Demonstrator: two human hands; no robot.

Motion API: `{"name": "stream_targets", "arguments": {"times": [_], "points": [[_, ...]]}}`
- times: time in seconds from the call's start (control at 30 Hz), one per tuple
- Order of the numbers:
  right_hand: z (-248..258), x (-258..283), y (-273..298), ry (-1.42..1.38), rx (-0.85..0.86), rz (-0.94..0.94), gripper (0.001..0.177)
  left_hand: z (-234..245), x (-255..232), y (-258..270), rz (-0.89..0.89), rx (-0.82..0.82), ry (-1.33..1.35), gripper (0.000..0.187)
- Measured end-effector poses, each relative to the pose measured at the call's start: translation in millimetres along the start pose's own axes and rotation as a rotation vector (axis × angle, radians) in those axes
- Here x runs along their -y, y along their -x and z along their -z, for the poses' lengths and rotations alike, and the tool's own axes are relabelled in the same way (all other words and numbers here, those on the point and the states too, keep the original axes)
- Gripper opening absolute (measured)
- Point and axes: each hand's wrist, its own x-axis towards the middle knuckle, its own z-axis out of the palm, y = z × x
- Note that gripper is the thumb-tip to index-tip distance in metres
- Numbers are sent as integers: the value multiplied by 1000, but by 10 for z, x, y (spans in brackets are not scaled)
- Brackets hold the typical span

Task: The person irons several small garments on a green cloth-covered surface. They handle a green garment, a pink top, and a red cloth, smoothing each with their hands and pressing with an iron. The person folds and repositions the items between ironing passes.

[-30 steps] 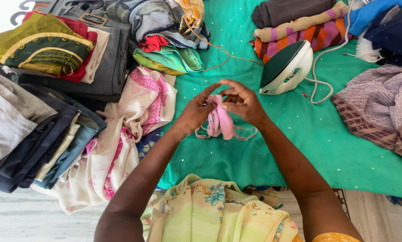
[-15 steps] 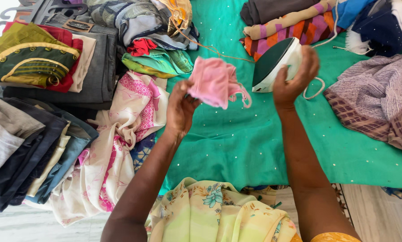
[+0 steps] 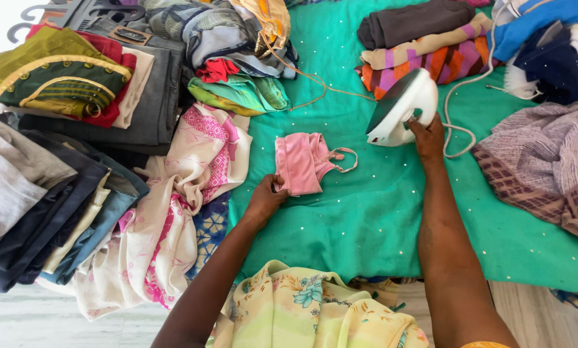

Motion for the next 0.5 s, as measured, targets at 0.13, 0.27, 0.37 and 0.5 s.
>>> {"name": "stream_targets", "arguments": {"times": [0.13, 0.27, 0.37, 0.5], "points": [[-419, 643, 104, 121, 89, 67, 39, 6, 3, -25, 47, 30, 85, 38], [-937, 1513, 444, 470, 216, 166, 52, 4, -20, -21, 71, 89, -19, 43], [-1273, 1932, 741, 534, 307, 235, 63, 9, -8, -37, 68, 102, -43, 43], [-1805, 2053, 1111, 843, 445, 179, 64, -59, 154, -163, 14, 63, -242, 38]]}}
